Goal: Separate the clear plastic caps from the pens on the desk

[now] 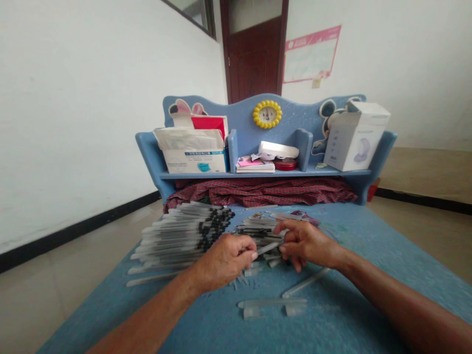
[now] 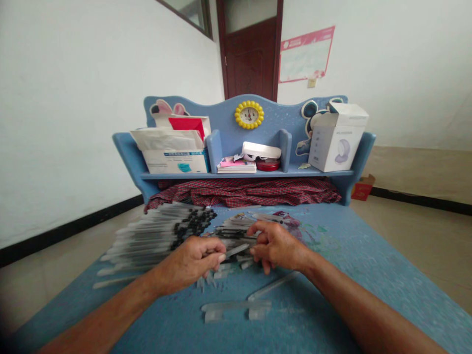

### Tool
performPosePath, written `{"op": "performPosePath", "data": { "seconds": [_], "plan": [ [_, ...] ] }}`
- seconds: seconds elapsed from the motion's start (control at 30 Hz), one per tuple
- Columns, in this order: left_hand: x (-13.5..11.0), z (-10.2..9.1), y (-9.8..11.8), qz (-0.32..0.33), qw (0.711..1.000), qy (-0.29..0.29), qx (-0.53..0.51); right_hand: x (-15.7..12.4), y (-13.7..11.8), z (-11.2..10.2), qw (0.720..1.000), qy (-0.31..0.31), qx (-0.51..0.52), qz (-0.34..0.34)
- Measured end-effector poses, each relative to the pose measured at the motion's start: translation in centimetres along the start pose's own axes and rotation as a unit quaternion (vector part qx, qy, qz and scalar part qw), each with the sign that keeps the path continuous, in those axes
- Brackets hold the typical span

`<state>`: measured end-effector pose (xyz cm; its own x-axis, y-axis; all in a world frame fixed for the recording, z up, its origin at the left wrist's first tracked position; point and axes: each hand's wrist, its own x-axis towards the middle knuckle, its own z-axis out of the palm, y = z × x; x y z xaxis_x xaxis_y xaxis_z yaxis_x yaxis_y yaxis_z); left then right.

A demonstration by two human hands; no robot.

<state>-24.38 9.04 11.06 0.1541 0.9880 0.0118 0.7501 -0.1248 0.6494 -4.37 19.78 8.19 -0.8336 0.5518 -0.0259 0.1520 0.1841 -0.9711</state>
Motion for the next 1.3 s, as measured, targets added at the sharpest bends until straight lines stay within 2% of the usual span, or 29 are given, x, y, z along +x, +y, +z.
{"op": "performPosePath", "data": {
  "seconds": [0.17,0.33,0.53,0.7,0.8,0.93,1.03,1.13,1.2,1.3],
  "plan": [
    [0.0,0.1,0.3,0.017,0.999,0.009,0.025,-0.1,0.0,0.2,0.999,-0.007,-0.032,-0.004],
    [0.0,-0.2,0.1,0.015,1.000,0.001,0.007,-0.4,-0.5,-0.2,0.999,0.010,-0.041,-0.014],
    [0.2,-2.0,-1.3,-0.028,0.996,-0.035,-0.076,-1.4,-1.4,-3.7,0.999,0.026,-0.035,-0.004],
    [0.1,-3.4,-1.7,-0.051,0.993,-0.070,-0.077,-2.9,-2.4,-6.7,0.997,0.037,-0.063,0.006],
    [0.1,-4.2,-2.0,-0.068,0.993,-0.076,-0.058,-3.5,-2.6,-7.5,0.997,0.050,-0.066,0.000],
    [0.3,-5.0,-2.6,-0.071,0.997,0.007,-0.041,-2.9,-2.1,-6.8,0.993,0.103,-0.056,0.003],
    [0.4,-4.8,-2.5,-0.061,0.996,0.049,-0.044,-2.1,-1.6,-5.6,0.992,0.074,-0.092,0.037],
    [0.4,-3.8,-2.0,-0.056,0.996,0.044,-0.059,-1.7,-1.4,-4.9,0.985,0.040,-0.154,0.063],
    [0.3,-3.0,-1.5,-0.048,0.996,0.029,-0.066,-1.6,-1.4,-4.6,0.978,0.046,-0.194,0.061],
    [0.1,-1.7,-0.6,-0.026,0.998,0.018,-0.053,-1.5,-1.8,-3.6,0.968,0.071,-0.242,0.010]
  ]
}}
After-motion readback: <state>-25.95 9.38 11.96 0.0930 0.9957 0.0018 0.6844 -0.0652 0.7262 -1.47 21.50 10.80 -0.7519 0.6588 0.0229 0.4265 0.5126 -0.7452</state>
